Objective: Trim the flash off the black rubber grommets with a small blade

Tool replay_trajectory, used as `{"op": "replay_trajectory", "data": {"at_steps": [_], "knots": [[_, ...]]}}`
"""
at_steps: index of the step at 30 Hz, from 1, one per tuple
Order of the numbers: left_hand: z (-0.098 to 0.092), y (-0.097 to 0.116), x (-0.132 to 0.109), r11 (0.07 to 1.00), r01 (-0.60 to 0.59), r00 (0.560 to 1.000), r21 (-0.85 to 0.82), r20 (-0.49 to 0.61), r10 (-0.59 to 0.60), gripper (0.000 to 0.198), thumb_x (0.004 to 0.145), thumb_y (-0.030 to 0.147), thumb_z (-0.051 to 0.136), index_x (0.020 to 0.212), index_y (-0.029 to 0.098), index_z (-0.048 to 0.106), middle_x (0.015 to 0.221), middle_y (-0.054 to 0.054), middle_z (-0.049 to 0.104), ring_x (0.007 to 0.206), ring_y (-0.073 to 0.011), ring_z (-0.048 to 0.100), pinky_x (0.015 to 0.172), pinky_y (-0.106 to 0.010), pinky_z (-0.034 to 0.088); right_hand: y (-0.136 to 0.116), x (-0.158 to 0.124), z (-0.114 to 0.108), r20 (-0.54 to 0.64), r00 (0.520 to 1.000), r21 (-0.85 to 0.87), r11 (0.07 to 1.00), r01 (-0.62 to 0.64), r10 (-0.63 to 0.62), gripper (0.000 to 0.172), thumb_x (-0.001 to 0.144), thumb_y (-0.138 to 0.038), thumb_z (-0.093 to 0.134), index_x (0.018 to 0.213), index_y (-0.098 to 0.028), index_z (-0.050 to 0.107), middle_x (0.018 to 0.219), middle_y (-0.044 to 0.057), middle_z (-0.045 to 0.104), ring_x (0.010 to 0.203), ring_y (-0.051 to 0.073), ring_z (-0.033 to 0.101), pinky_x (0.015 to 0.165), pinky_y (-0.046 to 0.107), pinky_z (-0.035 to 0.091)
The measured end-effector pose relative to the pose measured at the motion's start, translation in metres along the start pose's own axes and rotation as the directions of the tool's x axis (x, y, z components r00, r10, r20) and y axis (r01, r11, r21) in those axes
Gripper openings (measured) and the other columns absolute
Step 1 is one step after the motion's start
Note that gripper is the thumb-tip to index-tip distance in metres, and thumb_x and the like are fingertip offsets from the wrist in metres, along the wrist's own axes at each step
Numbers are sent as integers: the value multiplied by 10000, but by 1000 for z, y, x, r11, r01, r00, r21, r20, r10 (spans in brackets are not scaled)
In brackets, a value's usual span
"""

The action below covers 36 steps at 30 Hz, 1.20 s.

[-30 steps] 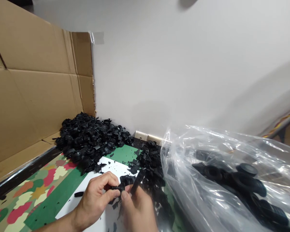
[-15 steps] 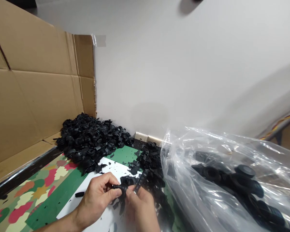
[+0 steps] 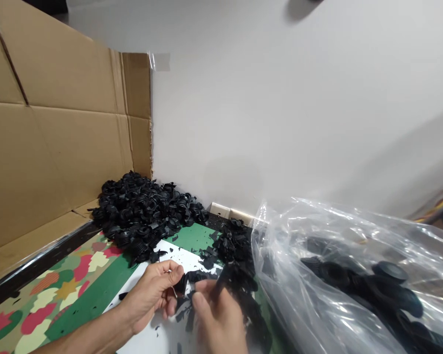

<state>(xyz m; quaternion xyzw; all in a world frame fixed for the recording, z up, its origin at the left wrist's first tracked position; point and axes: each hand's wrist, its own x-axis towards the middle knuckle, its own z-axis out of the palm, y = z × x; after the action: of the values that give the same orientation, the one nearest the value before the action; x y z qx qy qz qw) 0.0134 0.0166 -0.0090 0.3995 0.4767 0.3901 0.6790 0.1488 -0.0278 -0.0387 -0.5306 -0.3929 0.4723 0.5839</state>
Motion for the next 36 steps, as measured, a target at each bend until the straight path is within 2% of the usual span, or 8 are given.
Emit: {"op": "replay_trajectory", "data": {"at_steps": [6,9,11,14,17,21,27,36], "knots": [[0,-1,0,989,22,997,149,64,-32,577,659,743,572,653,169,512,469,24,579,265,-70,446,263,-157,216,0,-6,6,-14,999,-152,988,33,-35,405,652,-562,713,674,-160,664,458,-42,457,391,98,373,344,214,323],[-3,3,0,961,-102,994,256,-22,111,349,783,512,541,712,170,555,408,56,520,296,-66,386,319,-162,219,-9,-5,6,-54,998,-69,997,-38,35,433,620,-575,726,646,-158,614,438,-66,427,358,81,352,323,203,312],[-4,6,-3,941,-193,980,277,5,200,158,735,294,575,833,171,585,430,70,514,368,-78,400,380,-168,282,-14,-5,5,-54,995,-13,997,-81,80,459,595,-585,743,641,-154,592,412,-78,417,333,72,347,319,198,310],[-3,9,-10,893,-349,935,284,169,311,479,576,87,616,1042,197,610,789,-4,639,592,-112,524,473,-186,371,-14,-4,5,-35,995,29,995,-97,98,489,583,-602,758,629,-145,591,398,-82,408,329,67,347,326,194,309],[-1,8,-13,801,-476,878,363,238,414,454,561,53,683,987,207,701,1021,-47,623,784,-159,560,565,-212,416,-10,-2,3,7,995,100,990,-101,101,485,580,-596,777,617,-149,592,422,-79,406,348,62,337,323,186,286],[-2,5,-6,834,-444,896,327,193,401,324,568,77,759,869,196,774,875,-35,666,792,-179,569,651,-246,437,-7,-1,0,73,980,229,953,-196,184,446,597,-545,799,600,-167,561,443,-80,406,359,58,338,329,171,240],[-4,4,1,926,-331,941,182,135,310,288,530,80,755,809,152,773,763,-8,636,599,-122,529,540,-230,415,-6,1,-5,68,972,279,931,-236,226,452,573,-526,819,611,-156,563,511,-72,426,393,44,301,340,168,220],[-6,2,-1,884,-400,913,240,187,363,251,637,148,715,886,161,737,769,-7,593,607,-123,510,548,-234,404,-3,4,-7,113,960,319,906,-279,256,464,570,-518,824,597,-157,534,515,-74,421,402,36,278,351,169,206]]}}
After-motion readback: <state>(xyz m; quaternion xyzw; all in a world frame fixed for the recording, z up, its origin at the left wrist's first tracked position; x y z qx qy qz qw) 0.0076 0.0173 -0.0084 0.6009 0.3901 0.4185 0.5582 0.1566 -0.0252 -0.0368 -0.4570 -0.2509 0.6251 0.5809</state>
